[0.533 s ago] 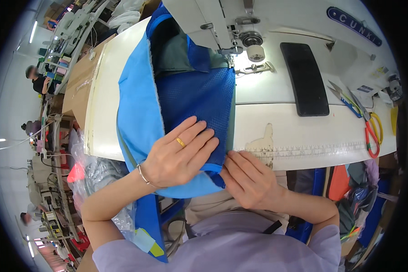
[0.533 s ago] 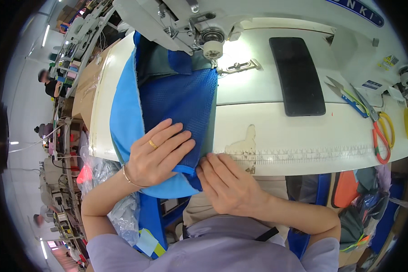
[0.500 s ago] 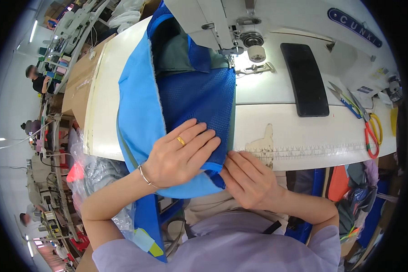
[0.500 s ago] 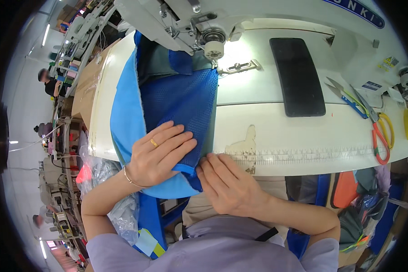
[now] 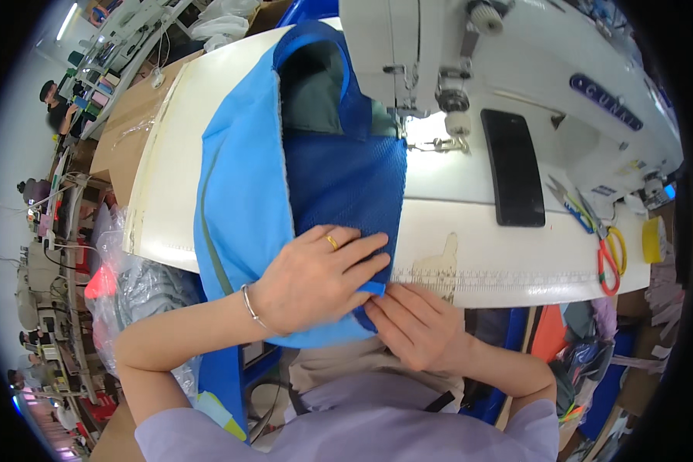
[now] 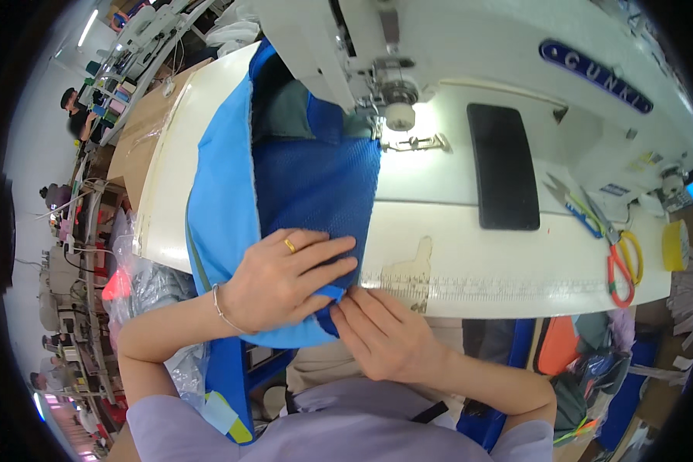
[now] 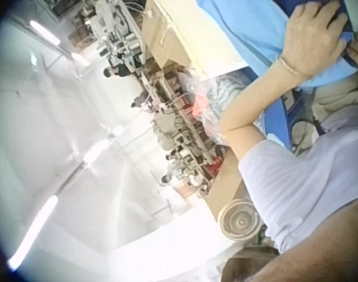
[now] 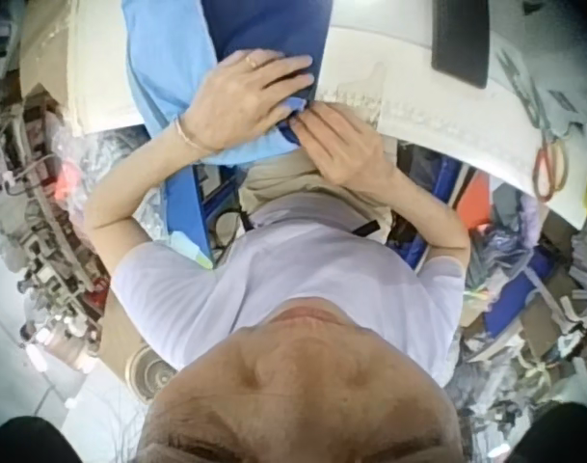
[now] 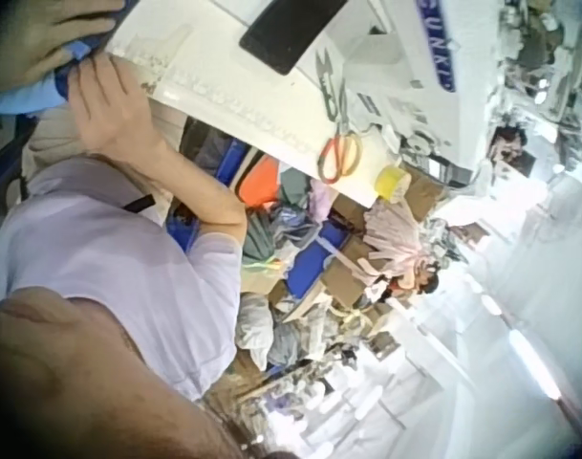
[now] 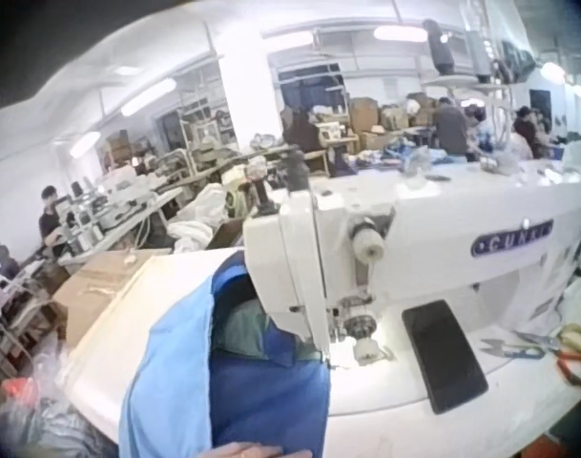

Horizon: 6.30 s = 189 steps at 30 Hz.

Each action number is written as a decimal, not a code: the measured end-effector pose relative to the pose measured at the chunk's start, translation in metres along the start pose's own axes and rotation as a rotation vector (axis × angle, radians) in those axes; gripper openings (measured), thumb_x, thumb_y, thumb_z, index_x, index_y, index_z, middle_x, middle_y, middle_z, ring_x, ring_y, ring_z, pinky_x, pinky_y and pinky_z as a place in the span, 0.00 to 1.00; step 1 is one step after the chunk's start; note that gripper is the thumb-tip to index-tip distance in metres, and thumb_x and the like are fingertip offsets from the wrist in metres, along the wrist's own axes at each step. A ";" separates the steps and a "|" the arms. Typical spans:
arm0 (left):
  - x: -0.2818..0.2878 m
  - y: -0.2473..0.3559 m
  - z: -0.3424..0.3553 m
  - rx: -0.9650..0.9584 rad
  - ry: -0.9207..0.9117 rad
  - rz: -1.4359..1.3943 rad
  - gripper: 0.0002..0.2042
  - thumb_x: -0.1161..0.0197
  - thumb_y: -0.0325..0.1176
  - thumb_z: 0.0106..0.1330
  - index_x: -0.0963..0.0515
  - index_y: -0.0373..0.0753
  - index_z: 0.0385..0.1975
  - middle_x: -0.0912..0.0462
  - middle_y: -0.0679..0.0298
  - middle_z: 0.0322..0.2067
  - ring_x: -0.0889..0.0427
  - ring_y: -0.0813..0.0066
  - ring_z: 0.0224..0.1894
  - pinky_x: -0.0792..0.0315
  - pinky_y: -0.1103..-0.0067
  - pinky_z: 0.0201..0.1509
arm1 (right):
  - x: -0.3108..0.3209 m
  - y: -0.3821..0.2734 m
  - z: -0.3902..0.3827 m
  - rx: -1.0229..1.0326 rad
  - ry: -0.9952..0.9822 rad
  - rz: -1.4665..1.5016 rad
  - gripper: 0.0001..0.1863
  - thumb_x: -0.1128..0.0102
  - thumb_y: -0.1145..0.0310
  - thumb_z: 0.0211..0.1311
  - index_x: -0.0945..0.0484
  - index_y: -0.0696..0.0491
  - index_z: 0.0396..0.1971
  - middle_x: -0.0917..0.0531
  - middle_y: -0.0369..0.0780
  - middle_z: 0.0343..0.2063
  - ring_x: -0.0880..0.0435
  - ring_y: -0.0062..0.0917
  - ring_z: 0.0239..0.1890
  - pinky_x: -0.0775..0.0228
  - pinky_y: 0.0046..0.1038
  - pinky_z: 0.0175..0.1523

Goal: The person is sewing a blue and green fabric bag using an industrial sewing machine. They align the edges of the bag under the needle, guide the fabric through the machine, and adjust the position of the bag to sew different sections. The person uses their hands to manipulate the fabric and ensure the stitching is straight.

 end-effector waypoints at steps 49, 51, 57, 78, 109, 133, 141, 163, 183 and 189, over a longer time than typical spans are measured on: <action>0.026 -0.054 0.065 0.101 -0.013 -0.131 0.19 0.30 0.25 0.53 0.15 0.34 0.49 0.14 0.54 0.49 0.14 0.55 0.47 0.21 0.68 0.51 | 0.006 0.007 0.048 0.284 -0.110 -0.351 0.10 0.37 0.71 0.44 0.16 0.63 0.22 0.14 0.52 0.24 0.15 0.36 0.26 0.30 0.31 0.26; 0.023 -0.046 0.063 0.057 -0.018 -0.077 0.20 0.29 0.24 0.53 0.15 0.33 0.48 0.15 0.55 0.47 0.16 0.55 0.46 0.21 0.67 0.50 | 0.009 0.012 0.044 0.209 -0.091 -0.243 0.11 0.38 0.69 0.47 0.16 0.63 0.22 0.15 0.51 0.23 0.15 0.36 0.26 0.31 0.30 0.26; 0.003 -0.037 0.051 -0.004 0.021 0.016 0.24 0.27 0.24 0.45 0.14 0.35 0.48 0.17 0.59 0.41 0.18 0.57 0.44 0.23 0.67 0.48 | 0.007 0.028 0.027 0.152 -0.065 -0.081 0.14 0.39 0.64 0.47 0.17 0.62 0.23 0.15 0.47 0.27 0.16 0.34 0.31 0.33 0.24 0.29; -0.007 -0.057 0.075 -0.277 0.035 0.219 0.17 0.31 0.28 0.49 0.16 0.32 0.41 0.21 0.61 0.33 0.18 0.62 0.42 0.24 0.57 0.60 | -0.005 0.065 0.031 0.074 -0.059 0.018 0.18 0.39 0.68 0.53 0.16 0.64 0.41 0.15 0.47 0.42 0.17 0.35 0.46 0.23 0.27 0.44; -0.007 -0.064 0.094 -0.372 0.009 0.282 0.12 0.29 0.31 0.55 0.19 0.40 0.39 0.21 0.64 0.30 0.20 0.65 0.36 0.26 0.71 0.42 | -0.007 0.074 0.031 -0.003 -0.021 0.065 0.19 0.38 0.70 0.49 0.17 0.65 0.41 0.17 0.47 0.42 0.20 0.35 0.49 0.26 0.29 0.51; 0.003 -0.076 0.069 -0.370 0.057 -0.008 0.22 0.33 0.22 0.49 0.14 0.38 0.48 0.15 0.64 0.39 0.20 0.65 0.34 0.24 0.73 0.40 | -0.008 0.072 0.031 0.055 -0.013 0.002 0.16 0.40 0.68 0.49 0.17 0.64 0.35 0.18 0.45 0.38 0.22 0.32 0.42 0.28 0.27 0.46; 0.005 -0.070 0.069 -0.435 0.133 0.068 0.21 0.32 0.26 0.49 0.14 0.36 0.46 0.16 0.62 0.39 0.16 0.66 0.39 0.19 0.72 0.41 | -0.008 0.073 0.033 0.057 -0.052 0.048 0.19 0.38 0.70 0.48 0.17 0.66 0.40 0.17 0.48 0.41 0.20 0.37 0.47 0.25 0.33 0.51; 0.001 -0.111 0.090 -0.366 0.280 0.022 0.10 0.34 0.24 0.53 0.14 0.39 0.35 0.15 0.64 0.36 0.15 0.66 0.44 0.20 0.72 0.46 | -0.010 0.111 0.050 -0.167 -0.131 0.048 0.18 0.31 0.72 0.55 0.18 0.62 0.45 0.16 0.46 0.48 0.17 0.38 0.54 0.23 0.37 0.58; 0.000 -0.109 0.096 -0.365 0.432 0.045 0.07 0.35 0.23 0.51 0.17 0.38 0.31 0.17 0.62 0.29 0.17 0.62 0.30 0.22 0.69 0.35 | -0.008 0.121 0.050 -0.188 -0.070 0.006 0.19 0.29 0.75 0.52 0.19 0.62 0.45 0.16 0.46 0.48 0.16 0.38 0.52 0.21 0.37 0.56; -0.004 -0.116 0.096 -0.238 0.322 0.051 0.08 0.36 0.24 0.53 0.15 0.36 0.32 0.13 0.61 0.36 0.15 0.62 0.41 0.18 0.71 0.45 | -0.007 0.123 0.050 -0.203 -0.039 -0.004 0.19 0.30 0.75 0.53 0.19 0.62 0.46 0.16 0.46 0.49 0.16 0.37 0.53 0.22 0.37 0.57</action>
Point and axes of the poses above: each hand's wrist, its own z-axis towards the middle knuckle, its own x-axis out of the back of the hand, y = z × x, the point moved 8 cm from there along z, towards the middle knuckle
